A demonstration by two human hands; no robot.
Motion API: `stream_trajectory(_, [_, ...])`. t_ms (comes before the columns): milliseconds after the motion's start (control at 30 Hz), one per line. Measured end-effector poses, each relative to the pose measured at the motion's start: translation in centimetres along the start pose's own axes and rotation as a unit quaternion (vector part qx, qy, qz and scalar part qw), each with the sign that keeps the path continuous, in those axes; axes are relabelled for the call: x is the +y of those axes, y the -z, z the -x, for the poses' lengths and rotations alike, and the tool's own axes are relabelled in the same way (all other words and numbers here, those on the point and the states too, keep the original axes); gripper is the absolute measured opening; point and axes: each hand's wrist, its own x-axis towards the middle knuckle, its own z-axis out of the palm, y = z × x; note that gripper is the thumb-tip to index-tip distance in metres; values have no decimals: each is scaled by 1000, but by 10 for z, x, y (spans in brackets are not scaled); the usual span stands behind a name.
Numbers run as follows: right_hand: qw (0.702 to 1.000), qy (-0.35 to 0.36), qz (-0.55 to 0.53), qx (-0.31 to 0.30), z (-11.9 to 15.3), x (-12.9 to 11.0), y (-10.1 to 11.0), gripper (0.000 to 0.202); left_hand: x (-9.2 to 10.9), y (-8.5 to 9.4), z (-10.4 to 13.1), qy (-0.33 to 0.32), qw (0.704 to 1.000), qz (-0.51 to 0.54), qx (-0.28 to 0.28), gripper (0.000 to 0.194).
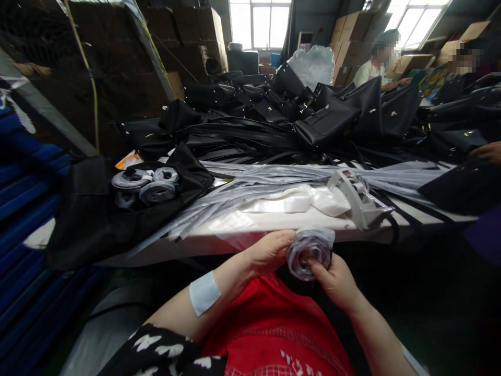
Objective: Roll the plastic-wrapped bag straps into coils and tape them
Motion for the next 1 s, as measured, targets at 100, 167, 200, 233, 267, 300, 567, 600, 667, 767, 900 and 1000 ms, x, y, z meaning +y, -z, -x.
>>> stream_trajectory(100, [991,-8,106,-79,3,-7,15,41,-3,6,2,-47,983,-164,71,49])
stream_trajectory(167, [972,-26,166,-164,5,-11,17,38,-9,4,6,-71,954,-280,76,47])
stream_trajectory(200, [961,-36,189,-199,6,-11,16,37,-14,1,8,-81,936,-339,59,45])
stream_trajectory(233, [951,-45,206,-225,8,-10,14,36,-20,-2,11,-87,914,-395,38,42])
stream_trajectory(267, [944,-54,216,-245,11,-9,12,36,-27,-5,14,-89,891,-445,21,39])
stream_trajectory(300, [937,-65,221,-261,14,-6,10,36,-35,-8,18,-84,870,-485,12,35])
stream_trajectory(567, [943,-140,142,-266,60,26,3,35,-85,-7,43,54,872,-486,23,36])
stream_trajectory(600, [947,-148,137,-252,65,28,3,35,-86,-7,44,53,876,-480,7,35])
stream_trajectory(667, [951,-151,128,-237,74,28,4,34,-83,-8,44,37,881,-471,-36,31])
stream_trajectory(767, [957,-140,89,-239,84,26,7,39,-79,-10,45,14,890,-448,-81,30])
stream_trajectory(900, [962,-149,13,-231,88,27,4,38,-73,-8,48,-4,897,-429,-101,34])
stream_trajectory(1000, [964,-144,-27,-221,83,28,-1,32,-64,-10,47,-12,887,-449,-106,32])
